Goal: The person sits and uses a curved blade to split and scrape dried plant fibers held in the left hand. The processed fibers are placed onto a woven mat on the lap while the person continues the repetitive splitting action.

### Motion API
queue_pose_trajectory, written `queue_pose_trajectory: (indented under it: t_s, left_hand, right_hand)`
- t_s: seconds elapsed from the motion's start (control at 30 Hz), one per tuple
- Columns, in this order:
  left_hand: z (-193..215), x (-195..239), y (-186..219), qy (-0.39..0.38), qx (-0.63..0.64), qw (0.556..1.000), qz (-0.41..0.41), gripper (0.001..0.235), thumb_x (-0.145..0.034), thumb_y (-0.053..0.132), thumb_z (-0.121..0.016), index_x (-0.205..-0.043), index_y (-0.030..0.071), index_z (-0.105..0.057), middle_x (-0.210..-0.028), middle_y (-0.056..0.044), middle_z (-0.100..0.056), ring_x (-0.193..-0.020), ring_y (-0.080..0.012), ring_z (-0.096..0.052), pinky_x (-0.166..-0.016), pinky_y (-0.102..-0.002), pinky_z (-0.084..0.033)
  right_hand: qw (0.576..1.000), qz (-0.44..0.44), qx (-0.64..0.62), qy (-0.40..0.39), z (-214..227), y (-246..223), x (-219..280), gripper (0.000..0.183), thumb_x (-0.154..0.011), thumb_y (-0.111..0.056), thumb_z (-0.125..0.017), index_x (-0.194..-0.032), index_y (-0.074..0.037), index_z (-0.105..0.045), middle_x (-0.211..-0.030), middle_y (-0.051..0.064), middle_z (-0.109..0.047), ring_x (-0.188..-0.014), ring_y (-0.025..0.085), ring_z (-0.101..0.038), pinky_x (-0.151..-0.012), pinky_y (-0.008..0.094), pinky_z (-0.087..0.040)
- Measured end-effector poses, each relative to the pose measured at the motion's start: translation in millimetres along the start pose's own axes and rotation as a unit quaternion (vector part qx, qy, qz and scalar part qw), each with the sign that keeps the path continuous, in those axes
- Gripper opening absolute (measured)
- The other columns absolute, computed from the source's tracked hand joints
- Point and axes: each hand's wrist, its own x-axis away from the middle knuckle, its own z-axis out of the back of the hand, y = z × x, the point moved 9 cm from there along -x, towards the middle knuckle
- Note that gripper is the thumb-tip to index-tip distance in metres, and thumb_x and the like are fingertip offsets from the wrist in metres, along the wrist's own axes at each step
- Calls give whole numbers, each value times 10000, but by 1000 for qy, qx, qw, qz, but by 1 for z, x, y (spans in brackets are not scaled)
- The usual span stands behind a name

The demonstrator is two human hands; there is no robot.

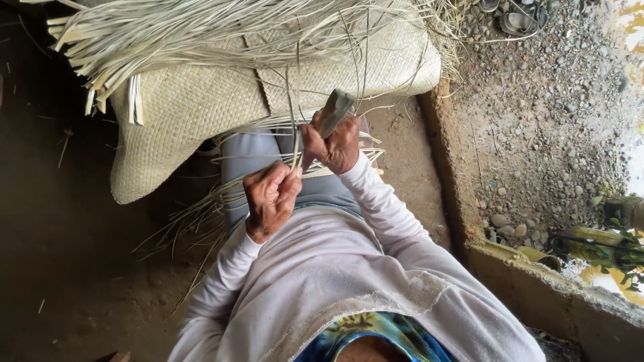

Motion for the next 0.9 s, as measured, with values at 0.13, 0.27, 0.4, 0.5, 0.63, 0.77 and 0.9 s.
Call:
queue_pose_trajectory:
  t_s: [0.13,0.27,0.4,0.5,0.63,0.77,0.9]
  left_hand:
    - [0,4,6,-7,68,997,33,341,-851,40,-573,-546,77,-424,-442,-22,-341,-352,-125,-400,-391,-206,-344]
    - [11,10,17,-15,73,996,49,344,-826,15,-587,-515,65,-448,-402,-40,-357,-313,-159,-394,-366,-209,-345]
    - [28,46,-3,-10,84,995,57,345,-801,23,-614,-502,77,-452,-405,-18,-314,-305,-117,-315,-359,-193,-339]
    - [54,32,19,-16,79,987,142,191,-778,46,-571,-603,-24,-545,-551,-61,-586,-460,-104,-540,-492,-227,-505]
    - [88,70,-21,54,114,975,185,169,-719,-5,-644,-885,29,-642,-767,-118,-666,-640,-171,-669,-625,-266,-597]
    - [103,54,-30,81,93,953,278,95,-685,57,-517,-652,11,-592,-545,-99,-563,-481,-136,-537,-549,-262,-487]
    - [69,22,-24,-82,-22,952,295,288,-781,153,-555,-522,59,-471,-471,-16,-484,-484,-93,-426,-494,-240,-354]
  right_hand:
    - [999,-3,44,14,15,48,19,337,-870,-178,-535,-550,-83,-481,-410,51,-439,-349,201,-467,-383,244,-394]
    - [980,-31,195,4,43,113,40,453,-920,-253,-505,-494,-99,-481,-370,8,-439,-319,150,-464,-371,226,-399]
    - [949,-110,295,9,95,161,51,453,-918,-247,-593,-492,-106,-533,-373,50,-497,-328,182,-502,-397,245,-389]
    - [688,69,722,-25,141,173,62,189,-937,-433,-577,-767,-354,-548,-439,-155,-397,-312,28,-264,-327,181,-191]
    - [825,-161,540,42,264,210,71,473,-1020,-314,-555,-561,-204,-518,-418,-120,-475,-263,7,-324,-223,187,-193]
    - [796,-237,543,128,355,222,95,506,-1006,-457,-425,-550,-273,-543,-398,-122,-429,-302,22,-394,-371,202,-354]
    - [693,-278,663,55,353,249,120,527,-996,-538,-523,-602,-191,-574,-619,-29,-467,-464,86,-369,-400,259,-309]
